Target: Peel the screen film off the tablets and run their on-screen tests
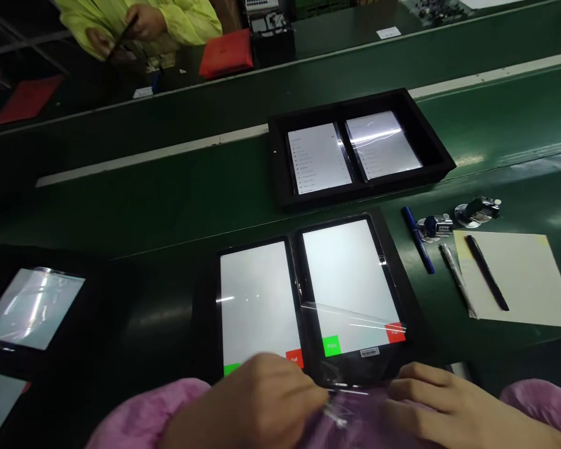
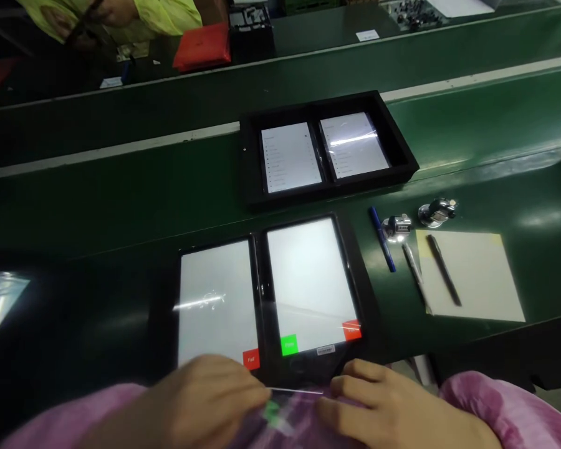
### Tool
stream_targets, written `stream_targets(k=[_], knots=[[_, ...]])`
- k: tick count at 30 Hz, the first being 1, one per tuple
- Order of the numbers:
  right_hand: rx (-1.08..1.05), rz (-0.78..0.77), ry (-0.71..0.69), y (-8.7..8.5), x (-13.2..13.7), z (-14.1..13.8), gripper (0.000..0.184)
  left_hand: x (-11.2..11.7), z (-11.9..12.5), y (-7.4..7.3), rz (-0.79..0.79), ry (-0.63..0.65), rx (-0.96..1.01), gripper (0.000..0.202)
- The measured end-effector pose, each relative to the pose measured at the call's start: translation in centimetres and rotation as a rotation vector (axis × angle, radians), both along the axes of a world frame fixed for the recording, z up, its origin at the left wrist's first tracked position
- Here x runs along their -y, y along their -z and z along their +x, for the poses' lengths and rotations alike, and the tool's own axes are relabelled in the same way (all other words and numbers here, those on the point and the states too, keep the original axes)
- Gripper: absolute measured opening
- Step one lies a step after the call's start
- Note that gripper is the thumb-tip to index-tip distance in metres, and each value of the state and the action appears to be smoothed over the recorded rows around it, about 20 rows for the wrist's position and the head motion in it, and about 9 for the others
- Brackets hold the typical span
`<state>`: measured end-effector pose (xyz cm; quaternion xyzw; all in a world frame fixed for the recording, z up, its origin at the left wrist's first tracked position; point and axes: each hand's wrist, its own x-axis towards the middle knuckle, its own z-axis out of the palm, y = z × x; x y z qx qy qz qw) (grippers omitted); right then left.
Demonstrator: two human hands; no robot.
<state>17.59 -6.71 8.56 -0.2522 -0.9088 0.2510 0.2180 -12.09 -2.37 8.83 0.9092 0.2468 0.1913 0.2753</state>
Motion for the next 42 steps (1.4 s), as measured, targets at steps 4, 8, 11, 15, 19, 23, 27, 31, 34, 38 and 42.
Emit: stream_targets(k=[4,8,11,15,19,23,27,31,34,38,42], knots=[[0.104,0.272,0.158,1.3,-0.7,-0.1,0.050,-6.3,-3.6,-0.8,-0.031,-0.050,0.054,0.028],[0.221,0.409,0.211,1.7,-1.8,0.0,0.042,-10.6,-2.8,0.1,0.069,-0.362,-0.031,0.030],[0.210,0.438,0.185,1.2,-3.6,0.0,0.040,-11.5,-0.1,1.6,-0.035,-0.407,-0.145,0.041],[0.060,0.329,0.136,1.6,-9.5,-0.2,0.028,-12.6,1.5,2.3,-0.070,-0.257,-0.238,0.054],[-0.263,0.071,0.304,4.6,-17.6,-0.8,0.011,-14.8,-0.3,1.5,-0.120,-0.478,-0.263,0.051],[-0.606,-0.193,0.753,7.4,-21.9,-1.9,0.007,-15.7,-2.6,1.5,-0.091,-0.662,-0.377,0.047],[-0.714,-0.163,0.842,8.3,-22.0,-2.5,0.008,-15.0,-2.8,2.8,-0.057,-0.677,-0.432,0.045],[-0.724,-0.126,0.831,8.7,-21.9,-2.1,0.009,-15.0,-2.0,3.4,-0.045,-0.693,-0.383,0.039],[-0.652,-0.125,0.833,9.0,-22.2,-1.8,0.009,-15.2,-1.9,3.1,-0.051,-0.679,-0.375,0.037],[-0.569,-0.110,0.837,9.2,-22.4,-1.6,0.014,-14.5,-2.4,2.6,-0.082,-0.651,-0.411,0.042],[-0.566,-0.090,0.820,9.3,-22.5,-1.6,0.009,-14.0,-2.8,2.6,-0.073,-0.648,-0.422,0.047]])
